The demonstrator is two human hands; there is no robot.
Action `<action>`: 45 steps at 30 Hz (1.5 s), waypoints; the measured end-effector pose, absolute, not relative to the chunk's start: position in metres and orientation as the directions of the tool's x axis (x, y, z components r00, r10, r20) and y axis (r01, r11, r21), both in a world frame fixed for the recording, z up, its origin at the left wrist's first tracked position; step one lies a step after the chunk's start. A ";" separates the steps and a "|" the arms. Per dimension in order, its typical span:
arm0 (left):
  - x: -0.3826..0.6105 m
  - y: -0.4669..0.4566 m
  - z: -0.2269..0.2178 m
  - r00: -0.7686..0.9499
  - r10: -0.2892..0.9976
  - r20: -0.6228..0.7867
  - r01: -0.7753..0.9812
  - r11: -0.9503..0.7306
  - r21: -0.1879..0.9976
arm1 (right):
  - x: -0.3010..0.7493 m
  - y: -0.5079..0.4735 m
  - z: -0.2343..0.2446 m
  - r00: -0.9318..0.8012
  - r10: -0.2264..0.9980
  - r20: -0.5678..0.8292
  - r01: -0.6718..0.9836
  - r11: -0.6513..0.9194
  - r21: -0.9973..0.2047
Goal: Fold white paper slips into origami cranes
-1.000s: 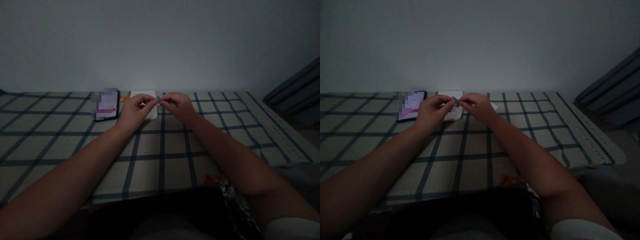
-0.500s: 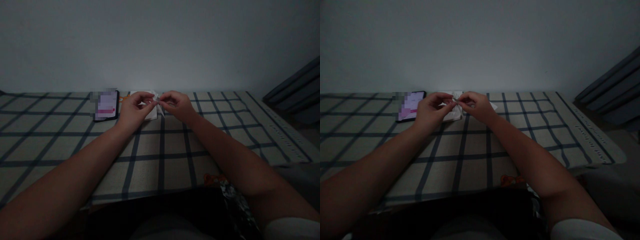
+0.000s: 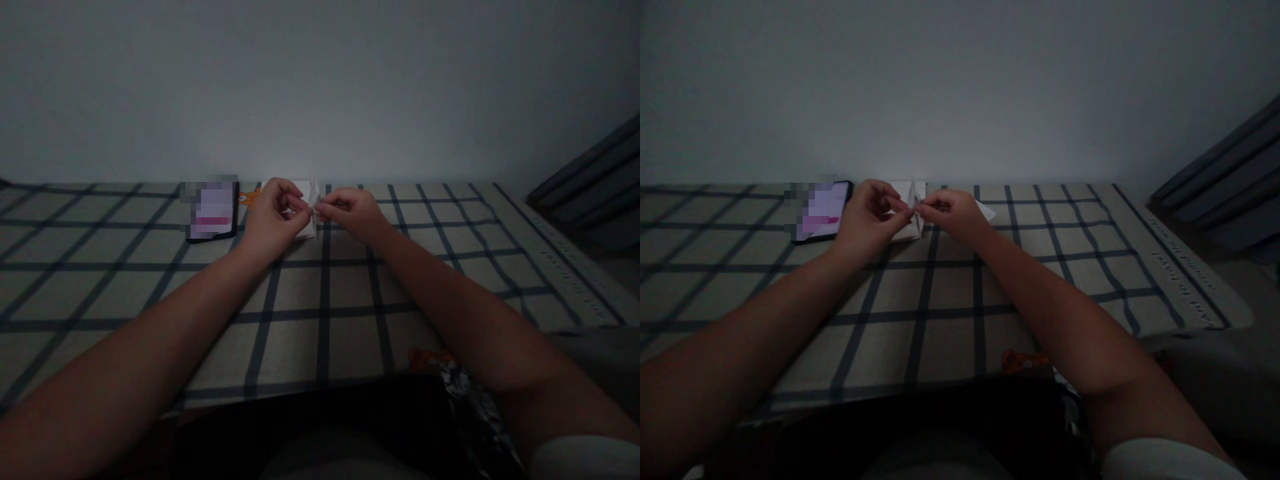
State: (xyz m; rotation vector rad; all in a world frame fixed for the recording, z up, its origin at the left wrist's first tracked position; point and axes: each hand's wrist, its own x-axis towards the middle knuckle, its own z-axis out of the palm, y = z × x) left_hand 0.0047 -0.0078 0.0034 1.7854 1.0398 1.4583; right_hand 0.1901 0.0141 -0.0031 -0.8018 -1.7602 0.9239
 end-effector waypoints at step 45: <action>0.001 -0.007 0.000 0.143 0.969 0.201 0.044 -0.209 0.977 | 0.190 0.019 -0.002 -0.232 0.859 0.457 0.010 0.472 -0.882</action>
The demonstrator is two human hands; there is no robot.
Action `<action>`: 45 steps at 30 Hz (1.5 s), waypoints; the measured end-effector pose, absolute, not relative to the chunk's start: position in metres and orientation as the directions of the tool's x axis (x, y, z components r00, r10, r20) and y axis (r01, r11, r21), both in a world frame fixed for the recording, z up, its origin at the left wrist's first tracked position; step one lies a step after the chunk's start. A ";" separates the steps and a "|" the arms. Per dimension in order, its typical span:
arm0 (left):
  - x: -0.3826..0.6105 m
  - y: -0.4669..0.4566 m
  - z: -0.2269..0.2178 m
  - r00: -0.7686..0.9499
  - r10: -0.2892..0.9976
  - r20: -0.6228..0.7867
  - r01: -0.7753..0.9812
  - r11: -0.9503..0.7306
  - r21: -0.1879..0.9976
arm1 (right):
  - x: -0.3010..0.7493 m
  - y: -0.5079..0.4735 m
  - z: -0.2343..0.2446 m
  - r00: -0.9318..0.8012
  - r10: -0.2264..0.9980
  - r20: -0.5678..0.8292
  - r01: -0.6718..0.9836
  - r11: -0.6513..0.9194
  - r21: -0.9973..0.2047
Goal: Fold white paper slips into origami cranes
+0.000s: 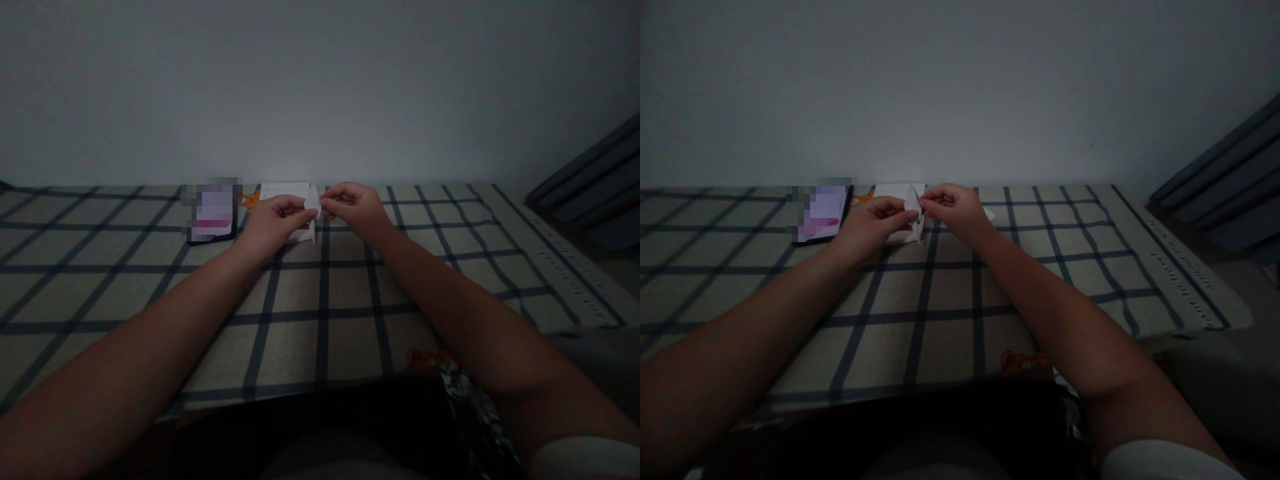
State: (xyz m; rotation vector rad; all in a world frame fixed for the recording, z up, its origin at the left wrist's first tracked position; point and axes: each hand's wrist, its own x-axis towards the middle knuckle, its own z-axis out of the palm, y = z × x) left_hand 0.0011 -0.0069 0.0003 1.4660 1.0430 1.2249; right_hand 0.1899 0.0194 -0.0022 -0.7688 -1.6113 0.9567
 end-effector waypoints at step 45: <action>0.000 -0.012 0.007 0.100 0.933 0.346 0.080 -0.354 0.932 | 0.188 0.016 -0.001 -0.325 0.827 0.458 -0.120 0.445 -0.888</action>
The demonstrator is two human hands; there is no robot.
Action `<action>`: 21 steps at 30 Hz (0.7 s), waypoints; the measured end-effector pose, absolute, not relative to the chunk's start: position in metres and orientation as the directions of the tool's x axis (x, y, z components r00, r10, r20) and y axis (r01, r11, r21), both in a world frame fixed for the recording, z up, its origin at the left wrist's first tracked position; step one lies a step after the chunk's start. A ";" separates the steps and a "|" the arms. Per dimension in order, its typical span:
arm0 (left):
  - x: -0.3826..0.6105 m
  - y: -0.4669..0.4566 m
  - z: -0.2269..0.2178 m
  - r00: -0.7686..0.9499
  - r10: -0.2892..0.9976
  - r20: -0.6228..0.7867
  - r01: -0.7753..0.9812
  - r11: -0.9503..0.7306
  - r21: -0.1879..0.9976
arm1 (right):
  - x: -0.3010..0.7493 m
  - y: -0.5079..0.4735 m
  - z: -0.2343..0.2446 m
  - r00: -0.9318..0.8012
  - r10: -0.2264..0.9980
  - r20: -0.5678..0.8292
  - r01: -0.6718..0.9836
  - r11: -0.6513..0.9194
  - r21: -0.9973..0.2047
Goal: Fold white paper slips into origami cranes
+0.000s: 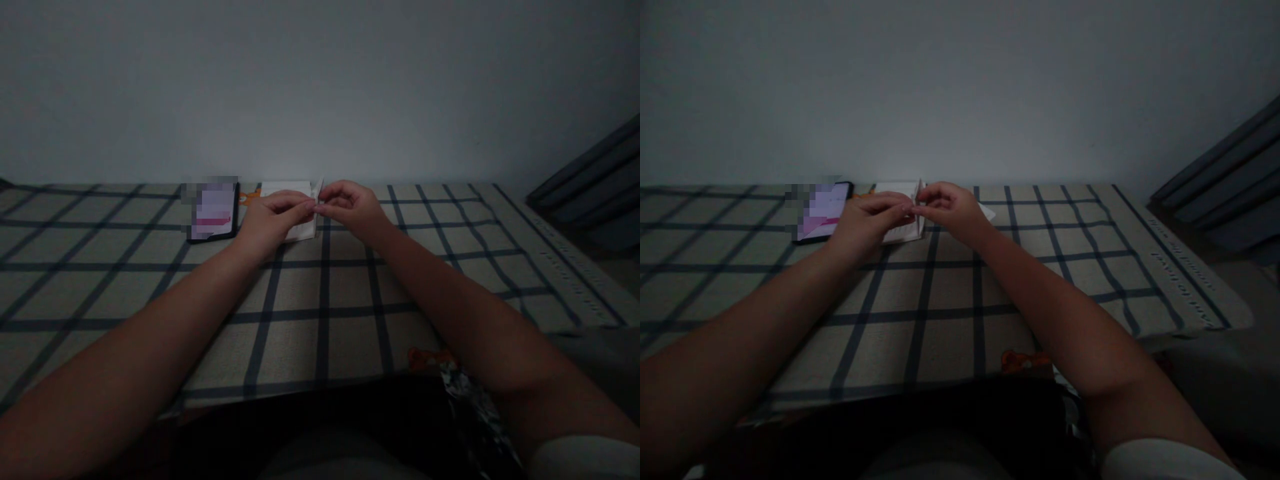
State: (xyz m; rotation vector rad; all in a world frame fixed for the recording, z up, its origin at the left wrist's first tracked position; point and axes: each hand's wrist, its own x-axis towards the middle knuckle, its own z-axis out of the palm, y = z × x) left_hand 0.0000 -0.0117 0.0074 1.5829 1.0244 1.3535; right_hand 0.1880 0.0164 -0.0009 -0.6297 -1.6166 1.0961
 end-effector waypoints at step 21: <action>0.005 -0.007 0.006 0.037 0.975 0.221 -0.041 -0.219 0.975 | 0.191 0.024 -0.009 -0.349 0.799 0.490 -0.061 0.503 -0.862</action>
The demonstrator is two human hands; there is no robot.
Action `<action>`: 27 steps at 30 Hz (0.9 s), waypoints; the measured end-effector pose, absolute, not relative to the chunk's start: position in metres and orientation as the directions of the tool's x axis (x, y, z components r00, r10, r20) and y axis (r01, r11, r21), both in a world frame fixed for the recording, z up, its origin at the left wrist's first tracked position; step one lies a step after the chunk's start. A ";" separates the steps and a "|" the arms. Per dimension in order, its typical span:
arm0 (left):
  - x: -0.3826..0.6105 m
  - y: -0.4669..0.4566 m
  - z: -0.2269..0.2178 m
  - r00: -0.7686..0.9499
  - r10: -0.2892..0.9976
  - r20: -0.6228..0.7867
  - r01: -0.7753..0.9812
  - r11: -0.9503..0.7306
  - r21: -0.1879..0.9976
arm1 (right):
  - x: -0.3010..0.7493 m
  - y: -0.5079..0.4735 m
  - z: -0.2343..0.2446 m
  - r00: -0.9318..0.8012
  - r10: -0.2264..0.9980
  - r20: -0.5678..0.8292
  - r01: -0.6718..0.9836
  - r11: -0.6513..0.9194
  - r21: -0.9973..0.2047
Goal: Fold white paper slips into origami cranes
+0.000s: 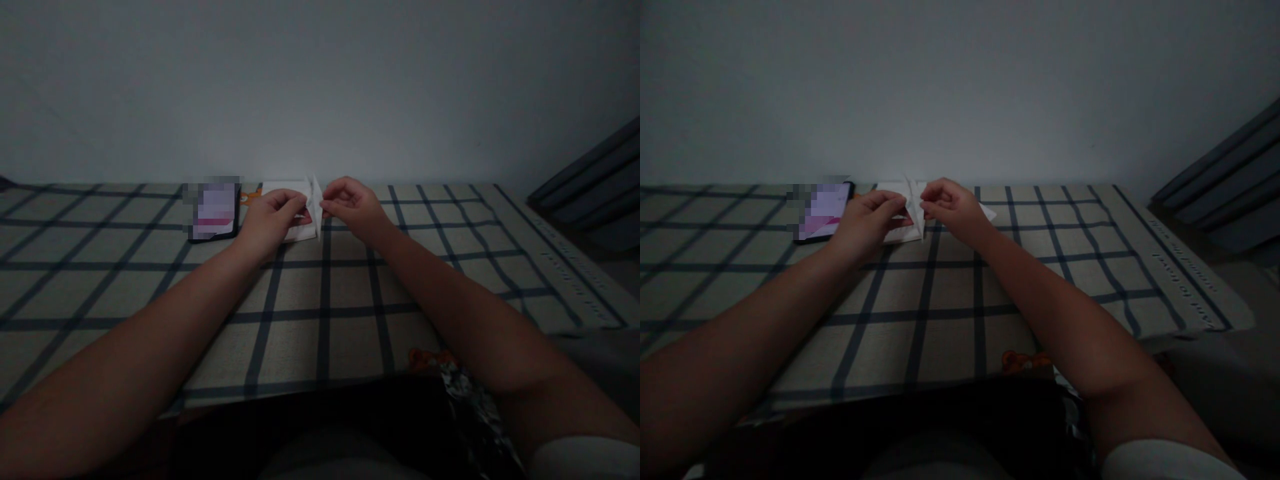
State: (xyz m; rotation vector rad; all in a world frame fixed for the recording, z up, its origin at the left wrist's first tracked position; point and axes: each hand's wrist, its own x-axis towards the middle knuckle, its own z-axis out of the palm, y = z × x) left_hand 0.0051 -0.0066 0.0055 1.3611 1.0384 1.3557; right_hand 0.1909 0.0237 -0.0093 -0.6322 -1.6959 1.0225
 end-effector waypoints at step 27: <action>-0.002 -0.011 0.015 0.156 0.944 0.291 0.129 -0.312 0.941 | 0.201 0.018 0.000 -0.370 0.709 0.601 0.159 0.685 -0.711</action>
